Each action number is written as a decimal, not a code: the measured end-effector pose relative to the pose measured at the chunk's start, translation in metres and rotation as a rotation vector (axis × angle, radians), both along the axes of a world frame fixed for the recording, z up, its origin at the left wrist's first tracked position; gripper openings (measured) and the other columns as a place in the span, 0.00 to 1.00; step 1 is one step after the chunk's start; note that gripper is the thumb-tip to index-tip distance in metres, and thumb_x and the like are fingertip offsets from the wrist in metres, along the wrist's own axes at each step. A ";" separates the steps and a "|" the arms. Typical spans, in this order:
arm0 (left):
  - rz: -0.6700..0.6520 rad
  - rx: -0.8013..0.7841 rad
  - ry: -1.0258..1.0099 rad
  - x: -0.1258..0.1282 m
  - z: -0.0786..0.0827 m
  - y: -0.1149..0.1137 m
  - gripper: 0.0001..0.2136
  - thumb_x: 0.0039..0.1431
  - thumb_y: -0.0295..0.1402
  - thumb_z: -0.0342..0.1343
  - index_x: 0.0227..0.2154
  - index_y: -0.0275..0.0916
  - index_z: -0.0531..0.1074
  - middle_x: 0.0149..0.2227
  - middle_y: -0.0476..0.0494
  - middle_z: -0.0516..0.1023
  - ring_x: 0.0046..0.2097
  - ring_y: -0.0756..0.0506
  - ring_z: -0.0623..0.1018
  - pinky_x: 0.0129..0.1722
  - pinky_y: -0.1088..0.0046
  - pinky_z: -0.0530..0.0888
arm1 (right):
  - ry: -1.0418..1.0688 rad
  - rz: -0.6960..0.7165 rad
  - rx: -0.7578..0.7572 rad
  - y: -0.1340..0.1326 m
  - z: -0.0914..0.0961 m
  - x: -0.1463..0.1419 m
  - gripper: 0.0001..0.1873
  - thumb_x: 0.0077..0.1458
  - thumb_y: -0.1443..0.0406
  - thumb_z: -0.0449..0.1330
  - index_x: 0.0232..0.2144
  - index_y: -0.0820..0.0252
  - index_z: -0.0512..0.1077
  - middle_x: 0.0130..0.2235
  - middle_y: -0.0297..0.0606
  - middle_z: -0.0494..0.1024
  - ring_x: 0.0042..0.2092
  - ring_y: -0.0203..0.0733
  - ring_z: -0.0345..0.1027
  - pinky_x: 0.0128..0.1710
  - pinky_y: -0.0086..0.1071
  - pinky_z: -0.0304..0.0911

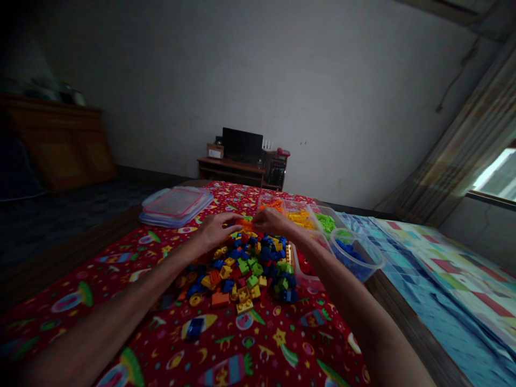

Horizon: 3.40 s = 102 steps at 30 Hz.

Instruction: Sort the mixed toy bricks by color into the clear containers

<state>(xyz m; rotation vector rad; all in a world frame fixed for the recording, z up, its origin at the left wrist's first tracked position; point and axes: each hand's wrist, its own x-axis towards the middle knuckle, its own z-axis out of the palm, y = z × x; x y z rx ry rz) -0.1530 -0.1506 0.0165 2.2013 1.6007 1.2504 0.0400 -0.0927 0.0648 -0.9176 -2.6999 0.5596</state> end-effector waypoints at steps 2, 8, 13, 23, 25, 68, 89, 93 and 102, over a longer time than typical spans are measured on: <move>0.012 0.034 0.010 -0.003 0.003 -0.001 0.12 0.56 0.34 0.55 0.41 0.38 0.77 0.43 0.42 0.81 0.43 0.43 0.79 0.45 0.68 0.74 | 0.006 -0.042 0.020 0.005 0.002 0.006 0.10 0.45 0.70 0.51 0.15 0.64 0.65 0.18 0.26 0.56 0.22 0.27 0.47 0.22 0.25 0.42; 0.103 0.023 0.105 -0.033 0.004 0.004 0.13 0.56 0.33 0.50 0.38 0.36 0.78 0.40 0.40 0.81 0.42 0.41 0.79 0.47 0.65 0.73 | 0.007 -0.455 0.127 0.030 0.015 0.018 0.10 0.45 0.71 0.51 0.18 0.66 0.70 0.17 0.31 0.65 0.21 0.29 0.58 0.21 0.23 0.48; 0.108 -0.074 0.159 -0.048 -0.012 0.015 0.15 0.55 0.34 0.50 0.40 0.38 0.78 0.43 0.42 0.81 0.46 0.42 0.78 0.48 0.67 0.73 | 0.040 -0.615 0.191 0.049 0.019 0.013 0.15 0.49 0.73 0.49 0.30 0.73 0.76 0.25 0.43 0.75 0.25 0.35 0.67 0.23 0.24 0.57; 0.145 -0.196 0.165 -0.052 -0.059 0.032 0.25 0.60 0.41 0.45 0.57 0.33 0.65 0.60 0.34 0.67 0.62 0.39 0.64 0.61 0.59 0.60 | -0.102 -0.156 0.431 0.017 -0.012 -0.024 0.11 0.49 0.74 0.52 0.24 0.64 0.74 0.25 0.36 0.72 0.25 0.31 0.55 0.26 0.26 0.49; 0.116 -0.249 0.159 -0.049 -0.063 0.033 0.26 0.61 0.42 0.44 0.58 0.33 0.63 0.61 0.33 0.65 0.63 0.38 0.63 0.60 0.59 0.61 | -0.109 -0.121 0.415 0.010 -0.019 -0.029 0.10 0.50 0.74 0.52 0.26 0.64 0.74 0.25 0.35 0.72 0.26 0.31 0.56 0.27 0.26 0.49; -0.189 -0.681 0.372 -0.059 0.005 -0.001 0.16 0.44 0.34 0.59 0.39 0.40 0.78 0.39 0.46 0.82 0.41 0.43 0.79 0.39 0.76 0.72 | -0.032 -0.096 0.446 -0.073 -0.048 -0.016 0.14 0.60 0.72 0.48 0.36 0.63 0.74 0.36 0.44 0.77 0.36 0.39 0.67 0.35 0.29 0.56; -0.124 -0.476 0.472 -0.036 0.027 -0.017 0.14 0.45 0.30 0.53 0.34 0.41 0.80 0.34 0.49 0.83 0.35 0.47 0.78 0.32 0.80 0.70 | -0.024 -0.139 0.341 -0.069 -0.043 0.005 0.11 0.56 0.69 0.58 0.42 0.63 0.74 0.36 0.41 0.77 0.36 0.37 0.67 0.36 0.28 0.55; -0.156 -0.617 0.426 -0.036 0.018 -0.017 0.13 0.41 0.31 0.55 0.31 0.42 0.80 0.26 0.51 0.81 0.27 0.48 0.76 0.24 0.80 0.67 | 0.015 -0.162 0.397 -0.066 -0.047 0.009 0.13 0.56 0.72 0.56 0.44 0.64 0.73 0.41 0.45 0.77 0.41 0.40 0.67 0.40 0.30 0.56; -0.227 -0.722 0.329 -0.040 0.008 -0.012 0.12 0.40 0.30 0.58 0.31 0.40 0.79 0.28 0.49 0.81 0.29 0.47 0.77 0.29 0.77 0.70 | -0.074 0.054 0.406 -0.083 -0.047 -0.022 0.09 0.59 0.68 0.55 0.36 0.63 0.75 0.37 0.44 0.78 0.38 0.38 0.67 0.35 0.28 0.55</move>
